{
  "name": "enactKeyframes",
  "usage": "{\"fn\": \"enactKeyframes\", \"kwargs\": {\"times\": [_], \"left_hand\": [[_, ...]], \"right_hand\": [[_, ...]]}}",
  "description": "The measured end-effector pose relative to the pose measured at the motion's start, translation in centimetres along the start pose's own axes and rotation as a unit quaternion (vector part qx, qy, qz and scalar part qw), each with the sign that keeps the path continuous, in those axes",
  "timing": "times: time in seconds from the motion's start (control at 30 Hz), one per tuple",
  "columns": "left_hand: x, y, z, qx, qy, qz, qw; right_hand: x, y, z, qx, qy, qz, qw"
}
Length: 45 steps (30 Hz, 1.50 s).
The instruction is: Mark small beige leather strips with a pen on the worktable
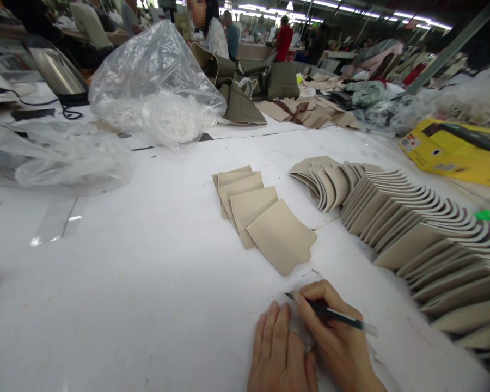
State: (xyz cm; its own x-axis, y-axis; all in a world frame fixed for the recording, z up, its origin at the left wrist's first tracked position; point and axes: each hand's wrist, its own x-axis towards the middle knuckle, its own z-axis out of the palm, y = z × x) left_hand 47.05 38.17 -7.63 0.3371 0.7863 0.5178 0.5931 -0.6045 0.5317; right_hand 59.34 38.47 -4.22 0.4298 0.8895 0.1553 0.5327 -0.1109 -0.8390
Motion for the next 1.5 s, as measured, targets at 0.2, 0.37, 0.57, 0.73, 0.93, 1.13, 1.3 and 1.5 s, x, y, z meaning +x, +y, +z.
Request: {"fn": "enactKeyframes", "kwargs": {"times": [0.2,0.37,0.57,0.73,0.93,1.13,1.3,1.5], "left_hand": [[-0.03,0.08,-0.04,-0.001,-0.002,-0.004,1.000],[0.13,0.08,-0.07,-0.005,0.006,-0.006,1.000],[0.15,0.03,-0.15,-0.006,-0.001,-0.003,1.000],[0.27,0.05,-0.28,0.004,0.001,0.000,1.000],[0.35,-0.01,-0.35,0.007,-0.005,0.007,1.000],[0.38,0.07,-0.41,0.006,-0.006,0.002,1.000],[0.32,-0.04,-0.39,0.009,-0.005,0.004,1.000],[0.14,-0.09,-0.15,0.009,0.000,0.002,1.000]], "right_hand": [[-0.03,0.08,0.04,-0.004,0.012,-0.002,1.000],[0.23,-0.55,0.11,-0.007,0.009,-0.008,1.000],[0.31,-0.67,0.01,-0.010,0.016,-0.012,1.000],[0.08,-0.09,0.01,-0.010,0.020,-0.019,1.000],[0.20,-0.36,0.10,-0.005,0.011,-0.033,0.999],[0.10,-0.28,-0.06,-0.009,0.015,-0.033,0.999],[-0.12,0.02,-0.05,-0.014,0.027,-0.025,0.999],[0.00,-0.01,0.06,-0.010,0.021,-0.038,0.999]]}}
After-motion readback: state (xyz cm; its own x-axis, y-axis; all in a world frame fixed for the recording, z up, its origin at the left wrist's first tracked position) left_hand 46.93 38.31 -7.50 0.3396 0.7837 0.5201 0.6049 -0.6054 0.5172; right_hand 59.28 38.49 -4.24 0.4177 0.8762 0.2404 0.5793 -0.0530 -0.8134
